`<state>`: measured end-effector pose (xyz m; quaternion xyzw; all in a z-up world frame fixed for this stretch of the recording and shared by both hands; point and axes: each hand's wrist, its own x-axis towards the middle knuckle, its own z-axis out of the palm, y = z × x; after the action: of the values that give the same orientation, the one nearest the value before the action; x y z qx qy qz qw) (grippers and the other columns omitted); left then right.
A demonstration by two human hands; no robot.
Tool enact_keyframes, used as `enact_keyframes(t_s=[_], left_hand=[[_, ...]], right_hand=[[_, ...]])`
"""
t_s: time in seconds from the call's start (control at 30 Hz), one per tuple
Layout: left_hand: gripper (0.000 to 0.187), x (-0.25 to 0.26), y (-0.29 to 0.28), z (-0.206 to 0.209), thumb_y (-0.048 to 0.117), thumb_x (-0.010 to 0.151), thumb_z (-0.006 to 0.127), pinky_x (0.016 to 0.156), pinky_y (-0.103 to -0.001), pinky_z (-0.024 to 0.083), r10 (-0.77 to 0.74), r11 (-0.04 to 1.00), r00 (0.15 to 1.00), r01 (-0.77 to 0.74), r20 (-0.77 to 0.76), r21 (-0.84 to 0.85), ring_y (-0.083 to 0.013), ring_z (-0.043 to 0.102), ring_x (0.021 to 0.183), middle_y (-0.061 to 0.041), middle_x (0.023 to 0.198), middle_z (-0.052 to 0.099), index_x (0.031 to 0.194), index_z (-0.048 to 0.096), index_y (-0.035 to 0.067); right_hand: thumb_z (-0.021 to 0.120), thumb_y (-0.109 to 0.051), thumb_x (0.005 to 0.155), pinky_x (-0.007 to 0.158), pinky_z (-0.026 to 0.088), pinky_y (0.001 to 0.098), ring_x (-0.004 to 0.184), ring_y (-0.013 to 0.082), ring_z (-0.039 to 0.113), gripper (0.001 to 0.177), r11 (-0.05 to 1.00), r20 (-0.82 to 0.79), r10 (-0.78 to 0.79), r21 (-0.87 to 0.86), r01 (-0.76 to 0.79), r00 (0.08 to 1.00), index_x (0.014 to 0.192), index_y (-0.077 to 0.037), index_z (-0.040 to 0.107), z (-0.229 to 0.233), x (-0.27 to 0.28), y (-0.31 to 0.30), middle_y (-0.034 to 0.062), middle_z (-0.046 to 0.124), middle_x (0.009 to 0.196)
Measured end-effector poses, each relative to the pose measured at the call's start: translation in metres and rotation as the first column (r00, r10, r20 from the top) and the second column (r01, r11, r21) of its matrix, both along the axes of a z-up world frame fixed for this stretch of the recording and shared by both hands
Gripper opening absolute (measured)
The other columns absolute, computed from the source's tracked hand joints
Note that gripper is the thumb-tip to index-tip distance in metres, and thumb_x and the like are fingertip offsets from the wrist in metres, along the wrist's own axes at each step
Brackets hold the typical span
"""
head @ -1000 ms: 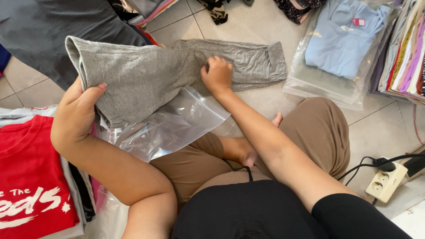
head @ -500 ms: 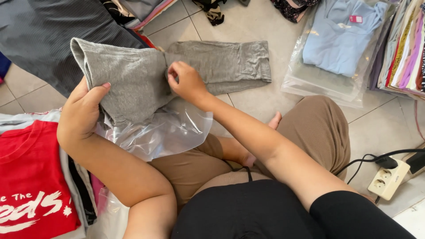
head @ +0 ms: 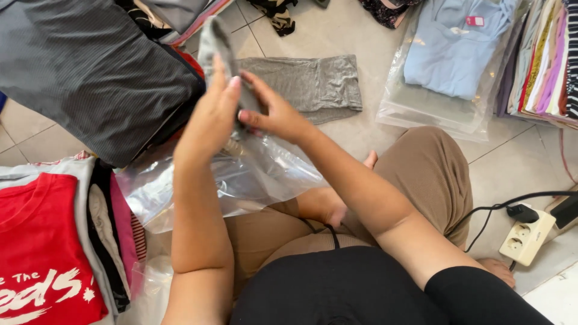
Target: Folding a grey garment and placing it into a clear plastic bag while sitting on the floor.
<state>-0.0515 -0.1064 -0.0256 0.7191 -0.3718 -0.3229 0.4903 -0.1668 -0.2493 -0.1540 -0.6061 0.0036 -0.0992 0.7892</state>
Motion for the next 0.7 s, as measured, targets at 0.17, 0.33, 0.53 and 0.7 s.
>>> enact_keyframes(t_s=[0.17,0.33,0.53,0.7], left_hand=[[0.07,-0.034,-0.038,-0.02,0.05,0.117,0.022,0.11,-0.072,0.04,-0.253,0.963,0.956,0.235,-0.146,-0.134,-0.0667,0.035,0.139,-0.043,0.165,0.021,0.167,-0.007,0.011],[0.072,-0.023,-0.027,-0.03,0.032,0.117,0.046,0.109,-0.07,0.043,-0.154,0.987,0.988,0.154,0.021,-0.037,-0.0591,0.046,0.139,-0.039,0.161,0.037,0.167,0.0,0.009],[0.075,0.002,-0.029,-0.116,0.054,0.109,0.053,0.109,-0.056,0.047,-0.13,0.907,0.972,0.038,0.195,0.418,-0.0423,0.059,0.133,-0.028,0.149,0.054,0.164,0.032,0.008],[0.063,-0.014,-0.047,-0.185,0.055,0.103,0.057,0.11,-0.056,0.048,-0.414,0.75,0.856,0.129,0.309,0.648,-0.0457,0.056,0.137,-0.027,0.16,0.042,0.151,0.058,0.014]], right_hand=[[0.084,-0.015,0.088,0.1,0.055,0.0353,0.107,0.0154,0.069,0.038,0.951,-0.332,-0.308,-0.088,0.296,0.892,0.123,-0.013,0.069,0.006,-0.032,-0.08,0.0014,0.074,0.115],[0.07,-0.013,0.086,0.096,0.061,0.0376,0.113,0.0252,0.074,0.048,0.898,-0.576,-0.381,-0.045,0.438,0.723,0.133,-0.014,0.068,-0.083,-0.088,-0.174,0.0101,0.075,0.124],[0.083,-0.035,0.085,0.094,0.055,0.043,0.113,0.0292,0.071,0.047,0.728,-0.543,-0.665,-0.625,0.282,0.512,0.126,-0.014,0.072,-0.138,-0.119,-0.2,0.011,0.076,0.112],[0.087,-0.04,0.081,0.091,0.059,0.0452,0.11,0.0312,0.072,0.049,0.563,-0.481,-0.796,-0.811,0.16,0.367,0.122,-0.016,0.073,-0.148,-0.115,-0.2,0.0095,0.078,0.103]])
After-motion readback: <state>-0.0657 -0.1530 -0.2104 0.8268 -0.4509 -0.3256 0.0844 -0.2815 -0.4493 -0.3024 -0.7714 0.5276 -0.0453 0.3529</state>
